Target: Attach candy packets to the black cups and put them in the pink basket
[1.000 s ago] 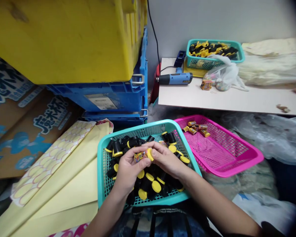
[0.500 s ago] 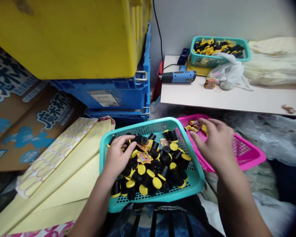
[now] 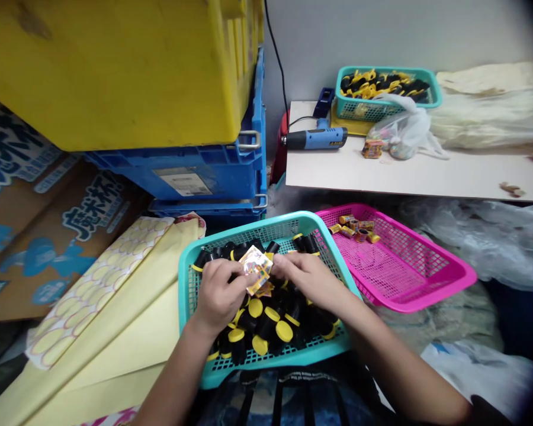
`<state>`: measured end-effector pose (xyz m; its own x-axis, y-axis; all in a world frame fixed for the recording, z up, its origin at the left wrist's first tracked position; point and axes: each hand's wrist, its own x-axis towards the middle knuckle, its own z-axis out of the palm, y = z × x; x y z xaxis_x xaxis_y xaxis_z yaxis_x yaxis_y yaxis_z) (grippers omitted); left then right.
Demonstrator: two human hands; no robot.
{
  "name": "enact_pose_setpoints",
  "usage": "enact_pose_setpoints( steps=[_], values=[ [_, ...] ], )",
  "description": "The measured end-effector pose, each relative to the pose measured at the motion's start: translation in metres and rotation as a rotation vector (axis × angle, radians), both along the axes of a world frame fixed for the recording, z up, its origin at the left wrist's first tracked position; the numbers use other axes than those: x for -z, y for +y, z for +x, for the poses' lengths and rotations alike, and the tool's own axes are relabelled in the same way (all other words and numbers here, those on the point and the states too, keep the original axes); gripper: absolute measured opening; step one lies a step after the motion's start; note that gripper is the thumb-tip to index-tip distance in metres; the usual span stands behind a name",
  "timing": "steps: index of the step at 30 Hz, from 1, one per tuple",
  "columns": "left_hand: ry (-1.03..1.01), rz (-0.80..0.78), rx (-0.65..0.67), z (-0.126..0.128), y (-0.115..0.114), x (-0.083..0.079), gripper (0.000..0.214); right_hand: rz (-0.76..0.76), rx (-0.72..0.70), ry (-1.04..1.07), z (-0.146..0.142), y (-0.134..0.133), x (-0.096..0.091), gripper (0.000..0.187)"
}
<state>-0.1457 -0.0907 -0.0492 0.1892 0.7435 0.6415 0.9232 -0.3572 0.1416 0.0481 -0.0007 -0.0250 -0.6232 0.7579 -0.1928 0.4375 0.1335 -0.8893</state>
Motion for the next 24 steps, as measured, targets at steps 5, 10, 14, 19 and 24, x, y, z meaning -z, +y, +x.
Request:
enact_pose_setpoints(
  steps=[5, 10, 14, 19, 24],
  values=[
    [-0.036, 0.039, 0.002, 0.004, -0.006, 0.003, 0.02, -0.287, 0.077, 0.171, -0.012, -0.007, 0.003, 0.029],
    [-0.089, 0.06, 0.011, 0.007, -0.007, 0.004, 0.027, -0.155, 0.04, 0.113, -0.011, -0.003, 0.007, 0.029],
    [-0.102, -0.138, 0.011, 0.006, -0.008, -0.002, 0.022, 0.262, 0.087, -0.15, -0.004, 0.004, 0.011, 0.026],
    [-0.391, -0.512, 0.027, 0.002, -0.005, -0.026, 0.015, 0.741, -0.172, -0.339, 0.003, 0.021, -0.002, 0.023],
    [-1.042, -0.53, -0.026, 0.016, 0.018, -0.036, 0.027, 0.814, -0.341, -0.107, -0.007, 0.027, -0.031, 0.018]
  ],
)
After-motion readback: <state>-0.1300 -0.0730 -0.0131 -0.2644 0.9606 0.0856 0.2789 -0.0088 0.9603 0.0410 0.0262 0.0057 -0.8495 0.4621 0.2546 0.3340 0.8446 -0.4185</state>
